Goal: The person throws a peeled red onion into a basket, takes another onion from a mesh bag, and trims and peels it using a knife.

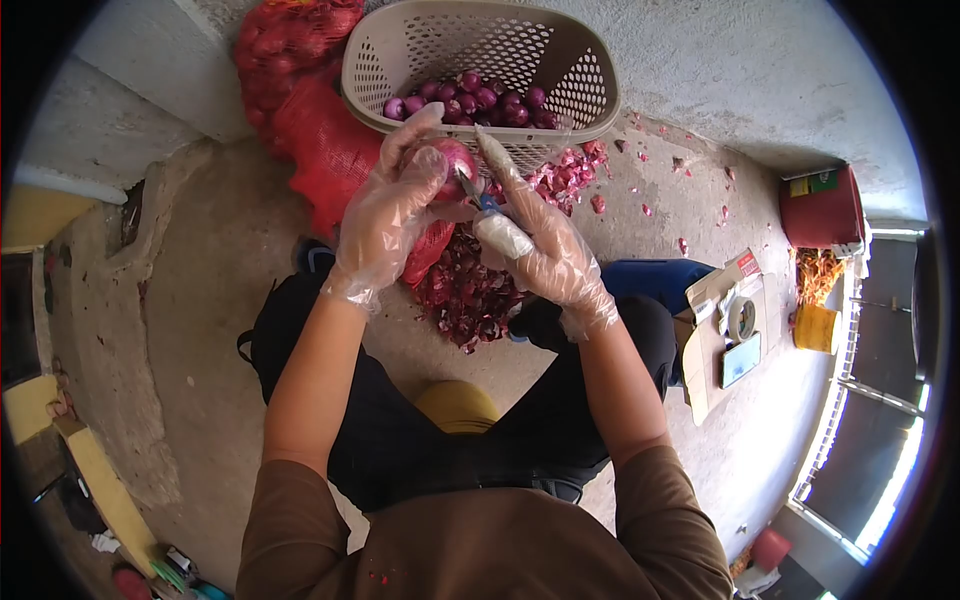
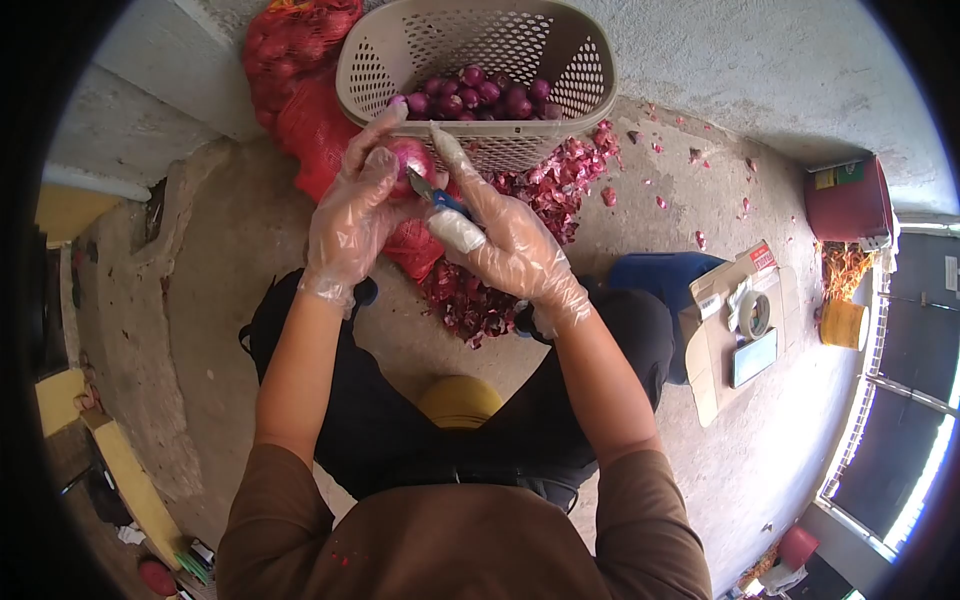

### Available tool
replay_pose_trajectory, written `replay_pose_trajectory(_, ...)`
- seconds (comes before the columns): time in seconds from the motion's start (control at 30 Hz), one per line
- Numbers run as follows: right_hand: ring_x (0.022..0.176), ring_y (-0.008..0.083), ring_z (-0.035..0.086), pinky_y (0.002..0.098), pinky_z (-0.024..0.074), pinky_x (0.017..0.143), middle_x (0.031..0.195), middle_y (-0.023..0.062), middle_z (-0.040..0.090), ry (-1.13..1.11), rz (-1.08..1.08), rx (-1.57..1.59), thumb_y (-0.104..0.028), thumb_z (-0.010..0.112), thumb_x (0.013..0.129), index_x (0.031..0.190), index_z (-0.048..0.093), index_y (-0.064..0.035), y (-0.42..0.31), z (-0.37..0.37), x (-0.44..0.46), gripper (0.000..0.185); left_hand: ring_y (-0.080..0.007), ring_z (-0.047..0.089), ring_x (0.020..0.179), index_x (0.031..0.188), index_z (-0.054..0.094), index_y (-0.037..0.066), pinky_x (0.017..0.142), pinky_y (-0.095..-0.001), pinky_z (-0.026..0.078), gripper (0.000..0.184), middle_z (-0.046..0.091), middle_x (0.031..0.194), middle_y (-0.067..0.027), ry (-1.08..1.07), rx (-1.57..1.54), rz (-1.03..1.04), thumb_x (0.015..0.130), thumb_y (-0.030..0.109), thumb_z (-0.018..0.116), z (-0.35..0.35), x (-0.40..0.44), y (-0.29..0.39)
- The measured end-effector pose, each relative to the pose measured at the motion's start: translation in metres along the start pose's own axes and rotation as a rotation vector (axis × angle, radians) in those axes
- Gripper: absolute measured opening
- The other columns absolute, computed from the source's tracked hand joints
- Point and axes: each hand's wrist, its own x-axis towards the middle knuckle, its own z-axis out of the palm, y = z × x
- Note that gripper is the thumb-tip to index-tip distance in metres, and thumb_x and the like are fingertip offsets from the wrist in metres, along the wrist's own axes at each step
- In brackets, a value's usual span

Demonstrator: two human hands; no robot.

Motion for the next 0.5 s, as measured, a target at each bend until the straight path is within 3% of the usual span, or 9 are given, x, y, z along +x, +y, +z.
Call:
replay_pose_trajectory(0.07,0.086,0.0283,0.069,0.0365,0.052,0.081,0.102,0.0207,0.068,-0.005,0.024,0.019,-0.031,0.055,0.1,0.158,0.018,-0.0109,-0.006,0.002,0.0,0.072,-0.0132,0.055,0.108,0.146,0.039,0.008,0.095,-0.0419,0.052,0.049,0.053,0.123,-0.001,-0.06,-0.058,-0.025,0.099,0.016,0.049,-0.006,0.003,-0.001)
replay_pose_trajectory(0.17,0.095,0.0398,0.069,0.0399,0.0525,0.083,0.108,0.024,0.067,0.12,-0.206,-0.254,-0.029,0.055,0.1,0.158,0.017,-0.0092,0.004,0.01,0.003,0.071,-0.0151,0.056,0.108,0.145,0.04,0.007,0.096,-0.0401,0.051,0.048,0.056,0.121,-0.0023,-0.044,-0.191,-0.004,0.099,0.016,0.049,0.001,0.003,0.001)
replay_pose_trajectory(0.27,0.099,0.0446,0.065,0.0418,0.052,0.086,0.113,0.0271,0.065,0.145,-0.163,-0.313,-0.026,0.055,0.1,0.157,0.018,-0.0079,0.0,0.013,0.001,0.07,-0.0175,0.058,0.109,0.144,0.041,0.007,0.097,-0.0386,0.049,0.046,0.057,0.124,-0.0045,-0.01,-0.193,-0.03,0.1,0.017,0.048,-0.002,0.003,-0.001)
replay_pose_trajectory(0.5,0.099,0.0421,0.066,0.041,0.0515,0.086,0.109,0.0282,0.065,0.116,-0.111,-0.237,-0.024,0.054,0.1,0.155,0.026,-0.0083,-0.005,0.014,0.002,0.064,-0.0168,0.059,0.109,0.142,0.043,0.005,0.098,-0.039,0.048,0.042,0.057,0.123,-0.0082,-0.005,-0.198,0.008,0.102,0.017,0.05,-0.001,0.002,0.0)
